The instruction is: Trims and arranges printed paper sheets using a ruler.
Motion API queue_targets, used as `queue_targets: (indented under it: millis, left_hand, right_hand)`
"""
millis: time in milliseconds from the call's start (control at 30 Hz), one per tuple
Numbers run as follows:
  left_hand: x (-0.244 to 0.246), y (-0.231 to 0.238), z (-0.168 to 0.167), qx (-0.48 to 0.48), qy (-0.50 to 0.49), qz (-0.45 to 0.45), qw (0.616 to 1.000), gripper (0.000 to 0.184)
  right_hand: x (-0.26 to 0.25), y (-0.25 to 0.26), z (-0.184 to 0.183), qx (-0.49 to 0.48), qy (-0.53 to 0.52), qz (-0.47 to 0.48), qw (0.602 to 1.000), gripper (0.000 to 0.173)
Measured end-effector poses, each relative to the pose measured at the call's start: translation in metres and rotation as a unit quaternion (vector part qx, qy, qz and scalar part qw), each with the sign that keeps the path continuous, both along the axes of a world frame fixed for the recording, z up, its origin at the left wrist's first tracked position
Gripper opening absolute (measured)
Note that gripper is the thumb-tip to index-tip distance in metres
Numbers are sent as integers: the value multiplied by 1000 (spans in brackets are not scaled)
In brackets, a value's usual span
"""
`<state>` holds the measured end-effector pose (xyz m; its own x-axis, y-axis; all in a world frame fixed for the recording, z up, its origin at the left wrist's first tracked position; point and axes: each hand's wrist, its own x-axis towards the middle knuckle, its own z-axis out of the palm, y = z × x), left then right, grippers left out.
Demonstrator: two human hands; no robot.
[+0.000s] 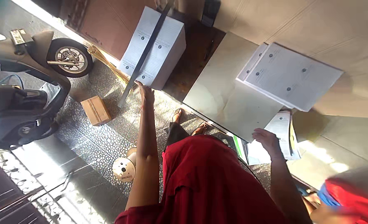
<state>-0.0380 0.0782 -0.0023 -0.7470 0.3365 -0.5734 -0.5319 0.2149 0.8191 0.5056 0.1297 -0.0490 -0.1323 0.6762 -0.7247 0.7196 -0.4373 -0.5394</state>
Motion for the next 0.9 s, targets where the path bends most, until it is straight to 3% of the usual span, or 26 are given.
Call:
queue_targets:
  millis: [133,267,367,533,700,767,833,900]
  left_hand:
    - [-1,-3,1,-10,-14,-16,1000,90]
    - [-2,-6,6,-23,-52,-40,998,92]
    - [-9,-11,7,-42,-73,-88,993,95]
    - [-32,-36,-4,3,-132,-165,978,93]
    - [-56,-68,41,50,-171,-341,923,91]
    - [-80,-84,77,76,-126,-430,891,87]
    - [-118,-90,96,91,-12,-464,881,80]
    - [-160,-85,92,70,117,-449,883,71]
  right_hand:
    - [-27,-17,-3,-30,16,18,999,36]
    - [-86,-12,8,-42,57,66,995,34]
    - [-151,-12,30,-46,123,83,988,35]
    - [-274,-26,69,-45,258,75,962,32]
    - [-393,-49,49,-60,337,-3,940,37]
    - [-432,-56,46,-83,330,-53,939,40]
    - [-464,-63,43,-88,350,-99,927,45]
    - [-488,-70,84,-72,314,-117,939,49]
